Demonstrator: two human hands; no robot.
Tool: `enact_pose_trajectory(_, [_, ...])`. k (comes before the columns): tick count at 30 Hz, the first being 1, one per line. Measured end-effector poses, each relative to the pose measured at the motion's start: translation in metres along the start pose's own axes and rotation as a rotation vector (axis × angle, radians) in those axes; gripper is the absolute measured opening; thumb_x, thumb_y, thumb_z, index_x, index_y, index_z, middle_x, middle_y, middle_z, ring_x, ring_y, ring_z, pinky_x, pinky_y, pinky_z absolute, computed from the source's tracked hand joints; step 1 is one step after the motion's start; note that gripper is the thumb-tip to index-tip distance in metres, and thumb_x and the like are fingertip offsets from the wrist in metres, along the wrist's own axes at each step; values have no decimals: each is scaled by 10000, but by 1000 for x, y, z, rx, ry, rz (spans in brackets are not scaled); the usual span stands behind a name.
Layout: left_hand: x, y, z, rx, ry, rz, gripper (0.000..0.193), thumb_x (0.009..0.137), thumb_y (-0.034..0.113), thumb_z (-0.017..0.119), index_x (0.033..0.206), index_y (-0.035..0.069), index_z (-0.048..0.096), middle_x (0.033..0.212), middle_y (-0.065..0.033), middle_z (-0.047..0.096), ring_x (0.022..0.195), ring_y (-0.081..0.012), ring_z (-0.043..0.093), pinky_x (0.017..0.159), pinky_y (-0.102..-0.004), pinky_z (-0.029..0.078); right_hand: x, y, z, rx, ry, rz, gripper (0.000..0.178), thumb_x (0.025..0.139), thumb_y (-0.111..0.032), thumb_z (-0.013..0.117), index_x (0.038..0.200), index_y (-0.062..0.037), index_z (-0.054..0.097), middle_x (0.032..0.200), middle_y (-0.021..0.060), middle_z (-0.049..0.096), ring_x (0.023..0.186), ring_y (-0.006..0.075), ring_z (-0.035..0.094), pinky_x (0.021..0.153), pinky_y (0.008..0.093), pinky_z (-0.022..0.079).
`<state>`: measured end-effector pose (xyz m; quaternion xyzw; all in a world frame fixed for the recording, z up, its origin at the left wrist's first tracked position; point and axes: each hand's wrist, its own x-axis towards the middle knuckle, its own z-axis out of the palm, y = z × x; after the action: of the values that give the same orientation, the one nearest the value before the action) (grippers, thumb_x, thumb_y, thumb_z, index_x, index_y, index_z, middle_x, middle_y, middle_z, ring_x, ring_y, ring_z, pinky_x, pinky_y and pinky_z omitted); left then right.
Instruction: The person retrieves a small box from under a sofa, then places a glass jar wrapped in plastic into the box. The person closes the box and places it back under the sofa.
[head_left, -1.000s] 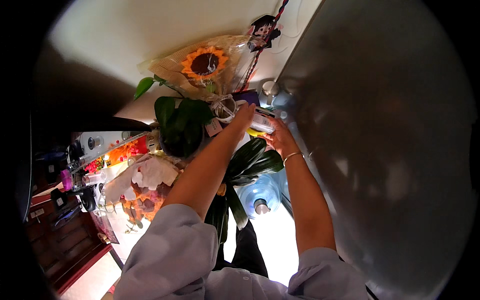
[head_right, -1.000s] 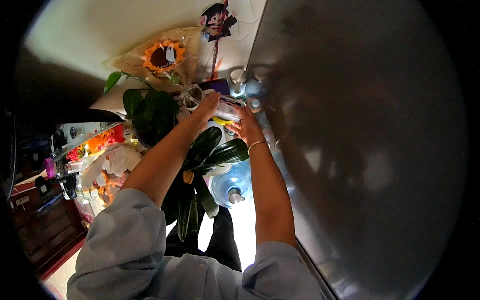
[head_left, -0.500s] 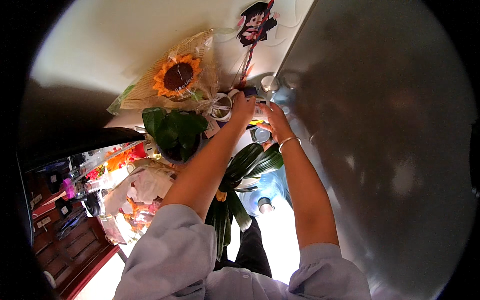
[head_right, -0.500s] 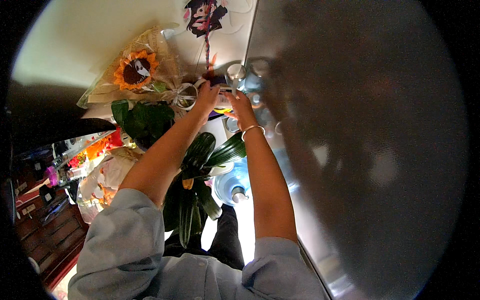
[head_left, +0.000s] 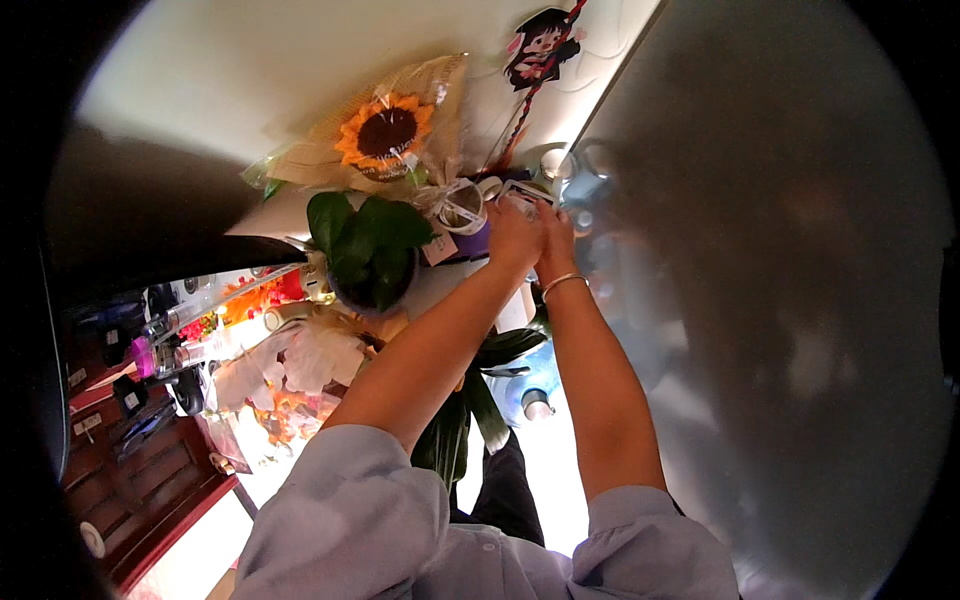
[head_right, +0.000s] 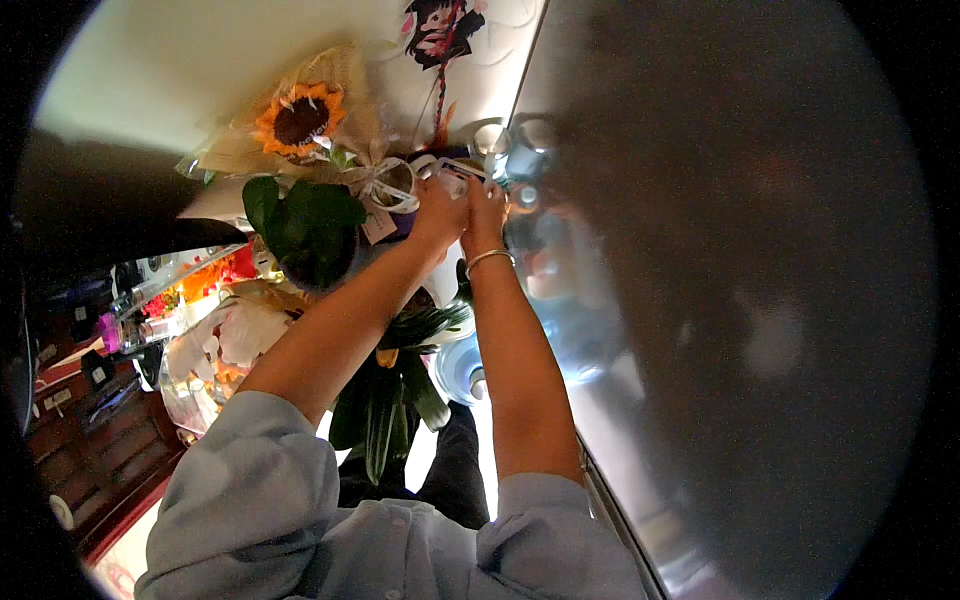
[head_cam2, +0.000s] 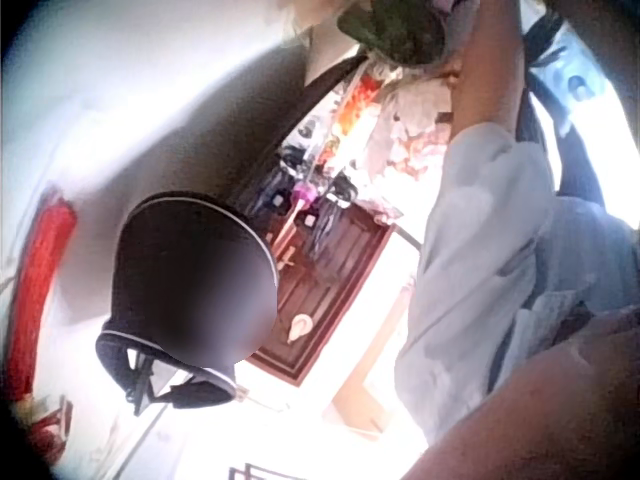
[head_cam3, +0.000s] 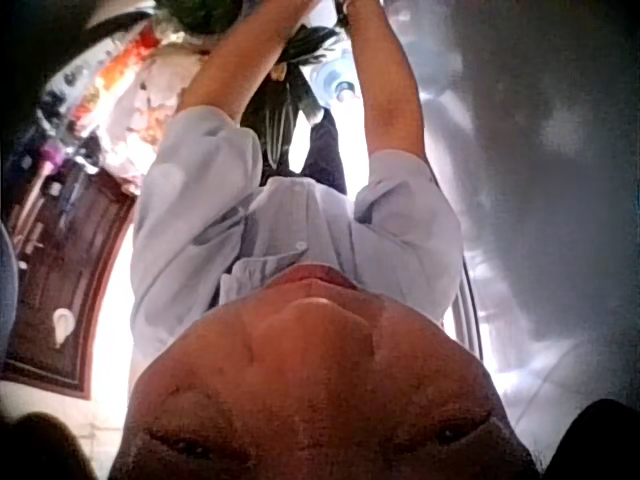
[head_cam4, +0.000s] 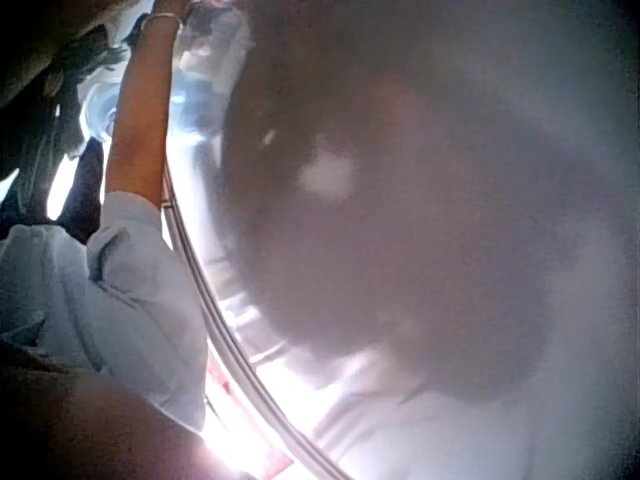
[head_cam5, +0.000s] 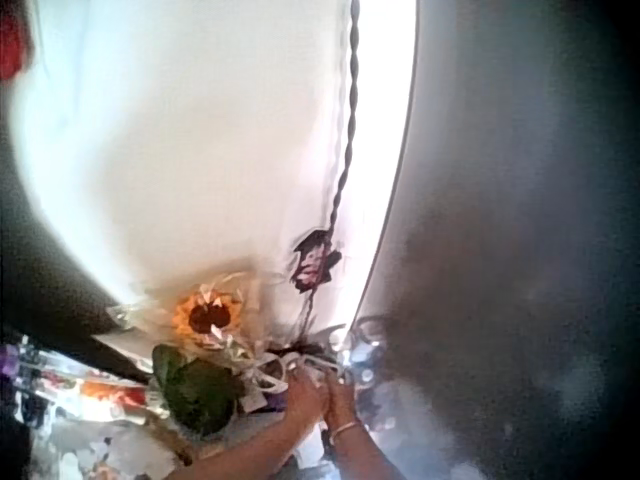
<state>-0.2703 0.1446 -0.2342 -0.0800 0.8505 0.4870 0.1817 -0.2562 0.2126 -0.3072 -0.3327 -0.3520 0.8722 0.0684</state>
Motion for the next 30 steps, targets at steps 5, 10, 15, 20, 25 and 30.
enact_pose_trajectory(5, [14,-13,2,-276,51,-17,380,788,111,563,1137,-15,481,1074,-157,568,960,-273,569,777,-386,471,-22,-8,14,-25,94,139,424,817,-235,635,1145,-15,479,1080,93,516,937,246,562,676,422,509])
enact_pose_trajectory(10, [17,-15,5,-181,45,5,356,773,108,569,1104,-7,510,1069,-164,570,978,-249,562,767,-367,467,-11,16,-8,-274,-100,-225,230,820,-178,621,987,-44,539,858,60,570,775,207,594,603,353,507])
enact_pose_trajectory(15, [18,-24,9,-204,-42,-69,372,770,131,575,1087,-55,518,1093,-223,551,987,-301,555,787,-382,464,-5,19,4,80,65,83,139,856,-127,567,974,-61,537,876,69,594,711,182,611,550,330,513])
enact_pose_trajectory(20, [26,-43,8,-39,-50,4,332,815,200,554,986,-78,610,1073,-291,568,1018,-431,547,895,-445,441,-32,-1,13,-84,-60,154,263,852,-167,582,1067,-50,488,917,79,591,750,162,611,564,289,521])
enact_pose_trajectory(25, [-12,38,-30,371,-207,235,298,753,182,602,903,-75,625,924,-270,630,853,-403,624,748,-439,503,-62,-40,14,-456,144,69,223,838,-211,611,987,-53,559,815,53,606,686,151,584,545,298,497])
enact_pose_trajectory(30, [-25,71,-80,609,-334,350,258,780,220,619,908,-2,649,925,-234,641,871,-376,632,766,-432,501,-46,-48,25,-731,-273,162,236,870,-285,602,954,-64,603,853,30,634,723,138,605,579,301,490])
